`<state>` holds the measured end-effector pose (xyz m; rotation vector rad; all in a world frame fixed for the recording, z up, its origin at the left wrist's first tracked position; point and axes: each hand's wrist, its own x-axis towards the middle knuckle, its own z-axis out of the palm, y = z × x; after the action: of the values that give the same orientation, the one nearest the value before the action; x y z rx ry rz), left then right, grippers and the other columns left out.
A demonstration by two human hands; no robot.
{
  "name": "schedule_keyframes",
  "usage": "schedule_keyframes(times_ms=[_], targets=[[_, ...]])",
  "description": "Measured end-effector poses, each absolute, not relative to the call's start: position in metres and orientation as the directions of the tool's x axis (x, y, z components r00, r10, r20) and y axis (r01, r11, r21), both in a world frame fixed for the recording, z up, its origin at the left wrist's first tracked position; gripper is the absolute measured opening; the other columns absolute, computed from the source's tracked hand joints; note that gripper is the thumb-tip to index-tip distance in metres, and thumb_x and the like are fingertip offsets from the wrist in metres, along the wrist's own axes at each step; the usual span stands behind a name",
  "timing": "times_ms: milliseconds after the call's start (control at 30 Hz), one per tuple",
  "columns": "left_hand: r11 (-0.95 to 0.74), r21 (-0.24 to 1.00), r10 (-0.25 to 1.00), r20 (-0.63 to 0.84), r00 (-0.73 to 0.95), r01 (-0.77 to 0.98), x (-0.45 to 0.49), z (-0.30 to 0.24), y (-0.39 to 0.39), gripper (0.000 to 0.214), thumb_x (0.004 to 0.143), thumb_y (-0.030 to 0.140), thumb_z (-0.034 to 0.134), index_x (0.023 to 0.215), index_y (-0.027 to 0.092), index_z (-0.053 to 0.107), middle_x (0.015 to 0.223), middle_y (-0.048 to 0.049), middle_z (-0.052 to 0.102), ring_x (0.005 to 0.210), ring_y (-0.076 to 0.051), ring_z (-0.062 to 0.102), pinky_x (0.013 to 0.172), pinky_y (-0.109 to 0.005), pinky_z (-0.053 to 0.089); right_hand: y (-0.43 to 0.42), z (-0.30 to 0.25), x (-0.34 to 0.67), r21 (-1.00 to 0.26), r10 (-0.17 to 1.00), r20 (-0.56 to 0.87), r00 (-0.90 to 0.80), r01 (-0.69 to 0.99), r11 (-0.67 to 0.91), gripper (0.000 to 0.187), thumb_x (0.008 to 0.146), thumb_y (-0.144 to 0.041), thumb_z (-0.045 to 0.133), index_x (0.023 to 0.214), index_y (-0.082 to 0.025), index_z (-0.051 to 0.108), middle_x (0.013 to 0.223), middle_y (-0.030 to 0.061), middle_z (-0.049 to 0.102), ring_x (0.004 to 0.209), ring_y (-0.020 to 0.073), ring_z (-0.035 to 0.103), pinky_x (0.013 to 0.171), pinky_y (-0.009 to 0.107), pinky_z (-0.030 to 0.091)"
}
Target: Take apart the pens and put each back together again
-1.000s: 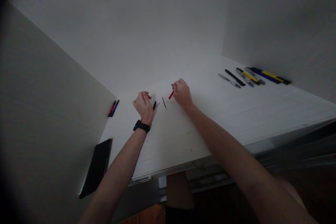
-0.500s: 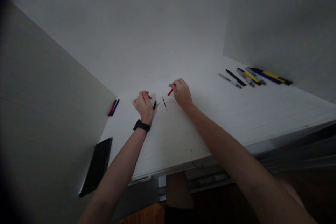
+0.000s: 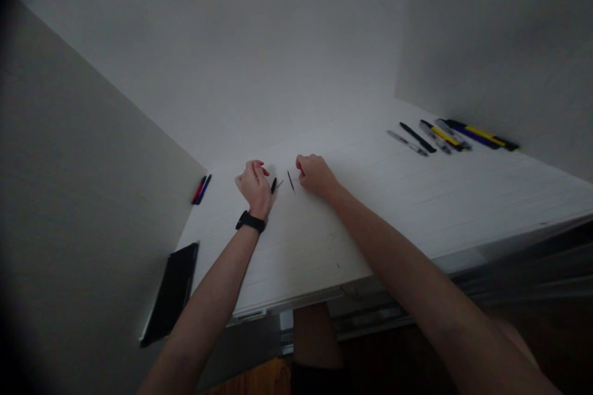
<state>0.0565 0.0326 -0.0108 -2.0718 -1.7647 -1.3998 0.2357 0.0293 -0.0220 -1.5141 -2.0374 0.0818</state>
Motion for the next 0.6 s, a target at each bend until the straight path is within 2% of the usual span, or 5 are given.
schedule_keyframes(times_ms=[133,233,367,500,600], targets=[[-0.332,0.458,0.745,0.664,-0.068,0.825,0.057,-0.011,0.033,0.036,0.106,0.035,0.025,0.101,0.021,0.058,0.075,0.0009,0.067,0.077,-0.017,0.061,0.090,-0.036,0.030,0.028,-0.018,0.236,-0.369,0.890,0.399,-0.221,0.850,0.376,0.016,0.077,-0.008,0.052,0.089,-0.016,0.060,0.075,0.0046,0.061,0.075,0.0172,0.048,0.072,0.028,0.030],[-0.306,0.444,0.752,0.655,-0.071,0.842,0.056,-0.013,0.034,0.037,0.106,0.035,0.023,0.103,0.021,0.057,0.076,0.0010,0.067,0.077,-0.017,0.061,0.091,-0.036,0.031,0.029,-0.016,0.238,-0.355,0.886,0.439,-0.147,0.878,0.322,0.015,0.081,-0.015,0.052,0.093,-0.015,0.062,0.078,0.0059,0.063,0.076,0.0178,0.051,0.074,0.029,0.031],[-0.199,0.379,0.799,0.596,-0.074,0.904,0.056,-0.012,0.037,0.040,0.106,0.035,0.020,0.103,0.020,0.057,0.083,-0.0029,0.069,0.082,-0.019,0.062,0.088,-0.035,0.032,0.031,-0.013,0.246,-0.370,0.889,0.443,0.117,0.927,0.063,0.026,0.093,-0.023,0.043,0.101,-0.013,0.065,0.086,0.0115,0.069,0.077,0.0199,0.058,0.072,0.030,0.034],[-0.014,0.297,0.860,0.490,-0.140,0.955,0.057,-0.003,0.032,0.048,0.105,0.037,0.015,0.100,0.019,0.059,0.090,-0.0088,0.070,0.087,-0.022,0.063,0.080,-0.033,0.035,0.023,-0.005,0.253,-0.472,0.835,0.305,0.458,0.834,-0.286,0.041,0.099,-0.027,0.031,0.108,-0.012,0.068,0.092,0.0167,0.072,0.079,0.0221,0.066,0.069,0.029,0.038],[0.089,0.273,0.883,0.423,-0.203,0.958,0.053,0.005,0.019,0.051,0.105,0.039,0.013,0.103,0.018,0.060,0.094,-0.0109,0.071,0.088,-0.022,0.065,0.075,-0.031,0.037,0.011,0.000,0.258,-0.508,0.803,0.198,0.563,0.759,-0.407,0.048,0.100,-0.030,0.028,0.108,-0.011,0.072,0.097,0.0202,0.073,0.086,0.0242,0.069,0.073,0.030,0.043]])
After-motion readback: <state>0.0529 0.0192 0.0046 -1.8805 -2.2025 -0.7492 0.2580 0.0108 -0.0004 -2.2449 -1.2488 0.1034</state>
